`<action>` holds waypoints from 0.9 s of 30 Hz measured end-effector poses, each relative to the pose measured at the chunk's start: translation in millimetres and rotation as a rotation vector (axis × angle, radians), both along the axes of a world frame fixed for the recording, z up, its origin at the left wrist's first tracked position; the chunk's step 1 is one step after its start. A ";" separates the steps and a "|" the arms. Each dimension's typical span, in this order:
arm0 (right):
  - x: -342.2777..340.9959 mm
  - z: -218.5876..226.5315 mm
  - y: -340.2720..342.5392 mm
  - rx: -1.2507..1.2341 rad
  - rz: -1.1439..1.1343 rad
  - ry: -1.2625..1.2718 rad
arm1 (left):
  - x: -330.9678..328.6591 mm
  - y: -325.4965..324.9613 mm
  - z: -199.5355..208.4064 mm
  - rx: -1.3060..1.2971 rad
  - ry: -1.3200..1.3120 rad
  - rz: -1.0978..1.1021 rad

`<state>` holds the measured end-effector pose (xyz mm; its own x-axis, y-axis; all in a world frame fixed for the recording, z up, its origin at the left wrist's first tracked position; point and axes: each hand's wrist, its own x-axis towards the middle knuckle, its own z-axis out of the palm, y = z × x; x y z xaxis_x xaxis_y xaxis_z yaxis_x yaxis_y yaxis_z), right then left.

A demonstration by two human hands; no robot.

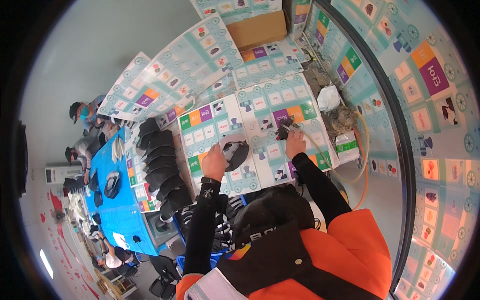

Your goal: The person uses a handheld tool to apply heat to the interior edges of shoe components, handling several pieces one at a time before placing them into a blue bin.

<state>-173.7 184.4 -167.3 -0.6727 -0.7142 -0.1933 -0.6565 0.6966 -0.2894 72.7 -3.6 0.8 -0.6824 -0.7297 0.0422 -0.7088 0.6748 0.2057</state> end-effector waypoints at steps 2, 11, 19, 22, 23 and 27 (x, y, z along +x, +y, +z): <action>-10.5 -15.5 17.0 -0.136 0.021 0.238 | -11.5 -2.4 -9.6 0.137 0.035 0.049; -27.3 16.7 -0.6 -0.067 -0.086 -0.104 | -17.8 -8.3 -6.1 0.205 0.223 -0.044; 70.0 61.6 3.3 -0.259 -0.227 -1.442 | -41.6 -14.8 -1.9 0.257 0.132 -0.147; 81.1 73.9 -2.2 -0.174 -0.187 -1.297 | -46.5 -12.8 0.9 0.278 0.121 -0.159; 85.5 69.3 -3.2 -0.237 -0.162 -1.150 | -46.4 -12.7 3.7 0.281 0.119 -0.164; 90.3 84.3 -6.9 -0.234 -0.195 -1.148 | -42.0 -14.0 5.7 0.314 0.131 -0.147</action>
<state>-83.4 177.4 -83.0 -0.2929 -0.7169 -0.6326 0.1815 0.6079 -0.7730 30.7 -17.7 6.5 -0.7843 -0.6160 -0.0740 -0.5631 0.6568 0.5016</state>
